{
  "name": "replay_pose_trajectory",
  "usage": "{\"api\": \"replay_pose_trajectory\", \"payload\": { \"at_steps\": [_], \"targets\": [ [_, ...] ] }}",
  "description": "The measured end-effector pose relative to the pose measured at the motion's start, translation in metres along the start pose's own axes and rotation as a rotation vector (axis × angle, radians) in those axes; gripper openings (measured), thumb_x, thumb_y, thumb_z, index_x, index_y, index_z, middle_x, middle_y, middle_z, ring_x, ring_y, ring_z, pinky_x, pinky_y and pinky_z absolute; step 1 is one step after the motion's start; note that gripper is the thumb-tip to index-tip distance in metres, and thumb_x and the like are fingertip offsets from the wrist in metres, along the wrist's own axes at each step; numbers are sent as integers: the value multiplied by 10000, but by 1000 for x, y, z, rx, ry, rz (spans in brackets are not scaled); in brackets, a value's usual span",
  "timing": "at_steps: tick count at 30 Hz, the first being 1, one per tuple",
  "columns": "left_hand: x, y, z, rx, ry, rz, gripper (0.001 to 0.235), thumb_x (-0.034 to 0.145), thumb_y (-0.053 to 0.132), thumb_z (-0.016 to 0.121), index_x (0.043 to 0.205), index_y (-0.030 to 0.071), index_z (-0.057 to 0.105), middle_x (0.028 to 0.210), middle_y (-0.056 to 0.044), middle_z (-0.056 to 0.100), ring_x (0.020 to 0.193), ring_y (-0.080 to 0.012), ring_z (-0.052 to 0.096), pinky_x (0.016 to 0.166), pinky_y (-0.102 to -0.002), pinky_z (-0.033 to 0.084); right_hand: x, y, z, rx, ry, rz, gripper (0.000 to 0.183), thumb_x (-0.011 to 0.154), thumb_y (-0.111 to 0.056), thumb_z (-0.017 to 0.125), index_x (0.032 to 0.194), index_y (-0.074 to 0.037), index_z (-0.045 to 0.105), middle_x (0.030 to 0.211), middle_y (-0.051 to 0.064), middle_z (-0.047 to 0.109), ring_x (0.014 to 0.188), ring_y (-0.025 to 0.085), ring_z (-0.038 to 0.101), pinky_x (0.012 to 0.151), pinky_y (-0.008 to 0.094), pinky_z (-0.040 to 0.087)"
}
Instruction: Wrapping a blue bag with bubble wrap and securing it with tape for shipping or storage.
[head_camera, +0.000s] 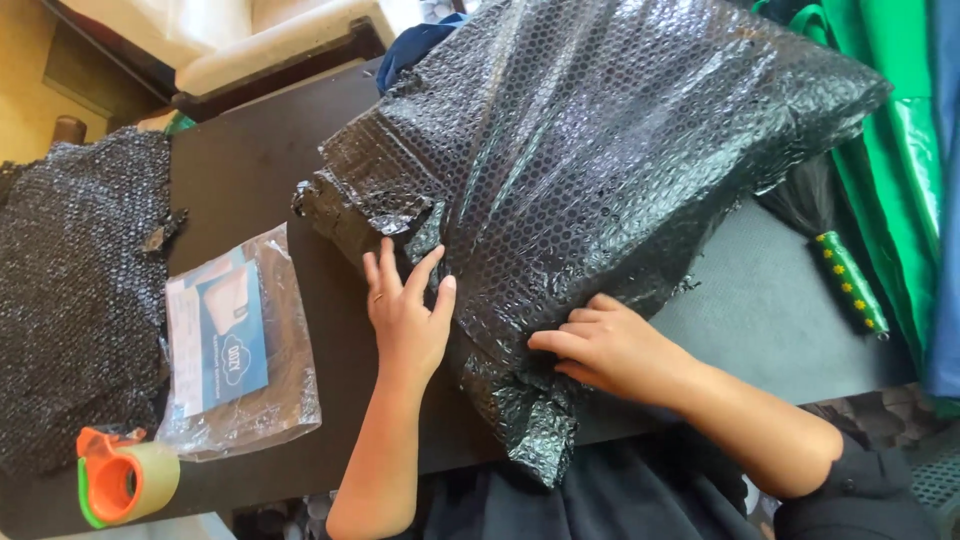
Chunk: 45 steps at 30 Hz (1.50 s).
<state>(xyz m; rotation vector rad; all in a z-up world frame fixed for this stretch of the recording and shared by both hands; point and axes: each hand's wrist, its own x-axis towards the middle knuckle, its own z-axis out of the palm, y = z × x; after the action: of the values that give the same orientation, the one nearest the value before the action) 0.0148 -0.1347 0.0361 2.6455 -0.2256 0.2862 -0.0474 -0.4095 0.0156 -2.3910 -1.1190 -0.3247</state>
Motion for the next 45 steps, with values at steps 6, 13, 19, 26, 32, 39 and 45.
{"api": "replay_pose_trajectory", "payload": {
  "at_steps": [6,13,19,26,32,39,45],
  "targets": [
    [-1,-7,-3,-207,-185,-195,436,1024,429,554,1460,416,542,1713,-186,39,1496,-602,-35,1165,-737,102,-12,-3,39,19,-194,75,833,774,-212,854,1495,-164,439,1045,158,626,845,370,692,743,485,546],
    [68,-77,-16,-179,-189,102,409,1033,230,549,1440,233,587,1637,-396,135,1540,-483,154,1258,-610,29,57,-11,30,226,-299,19,1034,811,-113,833,1632,-55,207,1271,268,532,1125,474,611,990,552,485],
    [127,-140,-56,-102,-291,-151,411,1008,496,593,1417,522,579,1735,-108,-117,1564,-457,106,1276,-579,168,104,-21,20,227,-267,-184,786,831,-242,798,1528,-112,460,1477,209,518,1420,434,458,1132,645,352],
    [128,-144,-56,-231,-318,-205,461,995,561,554,1454,521,536,1726,-190,72,1504,-478,223,1255,-572,184,20,113,-114,130,534,243,490,790,-186,923,1212,-83,697,1218,83,694,1236,346,633,1087,449,469],
    [132,-130,-60,-384,-371,-340,555,903,519,576,1448,427,533,1755,-119,-18,1621,-214,78,1234,-494,176,-27,214,-117,228,13,1118,783,975,-531,420,1592,-59,322,1674,134,287,1543,265,254,1261,397,145],
    [149,-113,-83,-303,-277,-256,498,880,361,679,1375,385,627,1715,-200,150,1601,-236,154,1230,-466,182,-5,191,-120,411,156,1137,612,994,-367,498,1564,-149,449,1504,9,540,1366,161,460,1153,351,308],
    [169,-131,-70,-224,-311,-282,504,885,465,637,1385,407,609,1748,-107,100,1557,-278,285,1200,-487,269,6,185,-101,475,265,1134,597,1005,-340,492,1576,-185,416,1509,3,518,1362,146,444,1159,334,283]
  ]
}}
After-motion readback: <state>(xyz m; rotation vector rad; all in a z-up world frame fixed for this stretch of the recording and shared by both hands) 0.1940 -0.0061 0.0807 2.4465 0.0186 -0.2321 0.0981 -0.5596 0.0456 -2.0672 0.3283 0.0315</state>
